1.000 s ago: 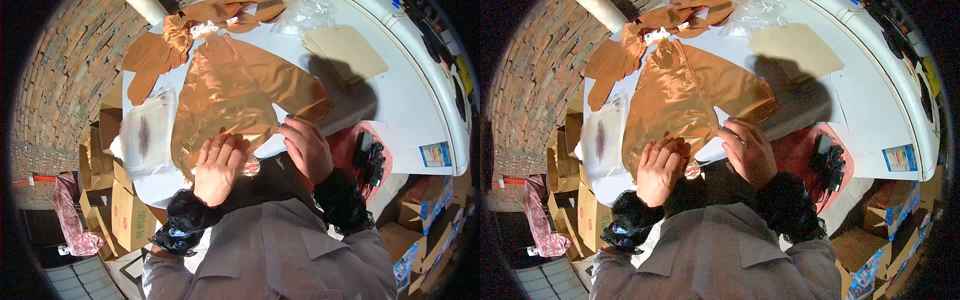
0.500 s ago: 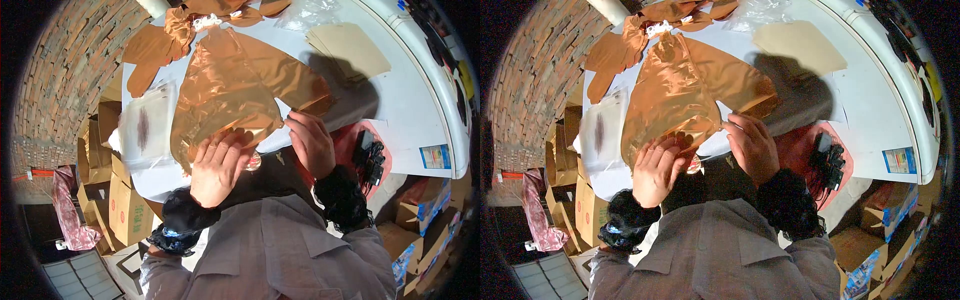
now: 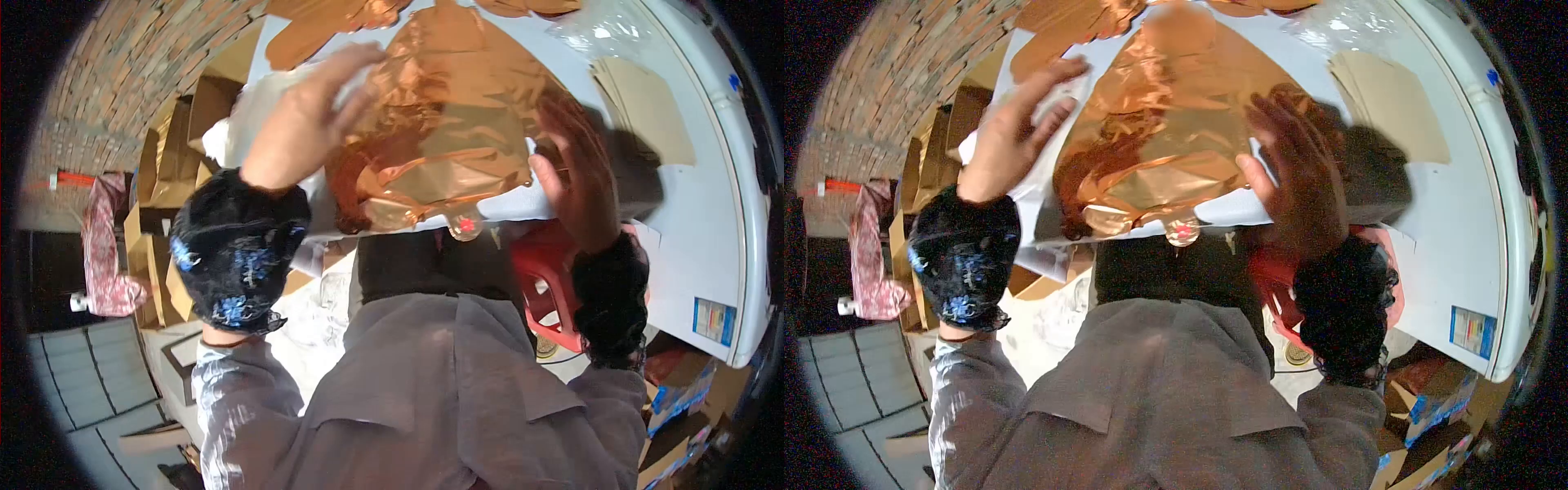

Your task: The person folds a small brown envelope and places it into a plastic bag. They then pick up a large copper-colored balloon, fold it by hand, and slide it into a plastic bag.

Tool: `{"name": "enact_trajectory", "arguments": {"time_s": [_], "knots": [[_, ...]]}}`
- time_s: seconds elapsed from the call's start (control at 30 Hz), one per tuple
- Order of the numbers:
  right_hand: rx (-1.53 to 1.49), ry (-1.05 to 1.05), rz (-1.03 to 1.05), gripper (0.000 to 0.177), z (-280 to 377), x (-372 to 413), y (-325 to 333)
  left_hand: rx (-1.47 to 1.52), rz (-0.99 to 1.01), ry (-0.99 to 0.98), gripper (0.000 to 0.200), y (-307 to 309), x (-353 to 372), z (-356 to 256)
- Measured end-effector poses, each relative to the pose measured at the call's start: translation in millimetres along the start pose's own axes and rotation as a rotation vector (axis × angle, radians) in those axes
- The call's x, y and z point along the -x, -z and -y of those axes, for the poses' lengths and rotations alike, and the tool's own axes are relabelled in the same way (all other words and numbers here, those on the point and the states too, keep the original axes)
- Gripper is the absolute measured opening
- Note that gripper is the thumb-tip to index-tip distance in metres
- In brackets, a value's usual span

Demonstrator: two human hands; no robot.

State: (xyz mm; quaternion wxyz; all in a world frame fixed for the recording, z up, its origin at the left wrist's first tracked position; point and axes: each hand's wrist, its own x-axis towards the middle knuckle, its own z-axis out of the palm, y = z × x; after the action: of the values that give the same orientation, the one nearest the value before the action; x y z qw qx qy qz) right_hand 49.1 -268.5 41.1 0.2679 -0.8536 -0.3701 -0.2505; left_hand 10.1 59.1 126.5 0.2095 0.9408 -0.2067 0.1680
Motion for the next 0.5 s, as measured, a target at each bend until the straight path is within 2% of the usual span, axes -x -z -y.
{"name": "enact_trajectory", "arguments": {"time_s": [0.1,0.13,0.23,0.33,0.43,0.5], "knots": [[0.047,0.047,0.052,0.055,0.9,-11.3,-3.9,0.074,0.085,0.037,0.035,-13.8,31.5,-8.5],[-0.008,0.008,0.097,0.061,4.0,-12.5,-3.5,0.165,0.109,0.173,0.034,-11.1,39.7,-15.1],[-0.039,0.09,0.166,0.063,7.6,-10.0,-7.5,0.184,0.057,0.129,0.035,-19.7,70.7,-17.2],[-0.09,0.046,0.237,0.065,21.7,-19.9,-11.5,0.094,0.12,0.064,0.053,-32.7,96.6,-30.6],[-0.047,0.173,0.241,0.065,21.3,-55.5,-11.3,0.057,0.165,0.06,0.068,-40.7,110.4,-43.9],[-0.103,0.182,0.212,0.062,15.7,-74.0,-23.7,0.046,0.161,0.046,0.075,-45.3,112.4,-45.0]]}}
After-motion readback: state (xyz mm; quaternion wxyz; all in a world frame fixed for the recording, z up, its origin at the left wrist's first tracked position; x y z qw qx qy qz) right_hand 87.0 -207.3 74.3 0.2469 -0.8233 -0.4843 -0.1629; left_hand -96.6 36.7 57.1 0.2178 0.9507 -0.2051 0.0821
